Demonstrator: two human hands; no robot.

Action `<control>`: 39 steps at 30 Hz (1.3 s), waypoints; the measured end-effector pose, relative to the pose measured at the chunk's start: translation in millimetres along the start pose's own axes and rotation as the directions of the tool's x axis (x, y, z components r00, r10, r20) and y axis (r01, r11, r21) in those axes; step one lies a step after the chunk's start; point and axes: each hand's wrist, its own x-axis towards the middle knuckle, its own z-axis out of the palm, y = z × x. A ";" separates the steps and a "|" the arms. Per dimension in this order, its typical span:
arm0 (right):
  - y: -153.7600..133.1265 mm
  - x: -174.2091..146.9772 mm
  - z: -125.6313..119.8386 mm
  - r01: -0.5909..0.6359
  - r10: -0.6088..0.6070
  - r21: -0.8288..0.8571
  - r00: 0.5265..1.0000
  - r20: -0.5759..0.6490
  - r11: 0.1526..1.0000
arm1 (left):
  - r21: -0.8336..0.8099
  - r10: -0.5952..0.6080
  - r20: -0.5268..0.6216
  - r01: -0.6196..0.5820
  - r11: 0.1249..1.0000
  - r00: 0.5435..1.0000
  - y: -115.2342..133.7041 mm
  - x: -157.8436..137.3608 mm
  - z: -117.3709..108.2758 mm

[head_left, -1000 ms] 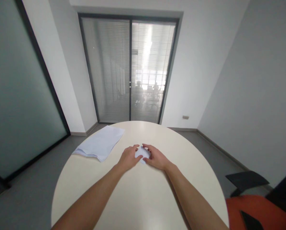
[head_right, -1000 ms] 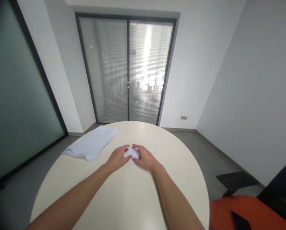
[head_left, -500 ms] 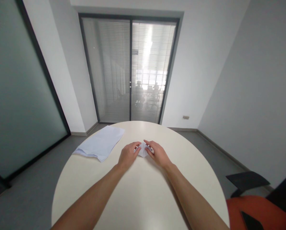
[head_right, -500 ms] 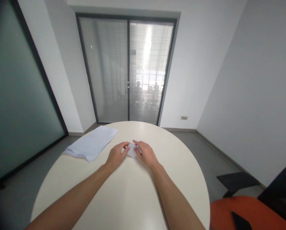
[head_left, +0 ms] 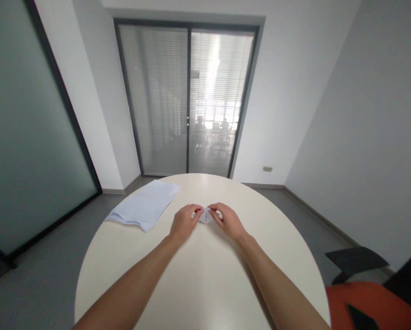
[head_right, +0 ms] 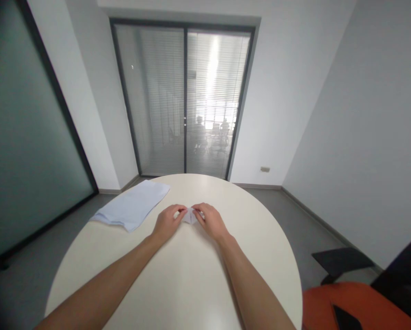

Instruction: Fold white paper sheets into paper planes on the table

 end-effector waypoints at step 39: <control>41.8 -0.6 -3.5 -0.234 0.471 0.623 0.847 -0.245 0.746 | -0.713 -0.489 -0.152 0.248 0.656 0.859 -52.0 15.7 12.7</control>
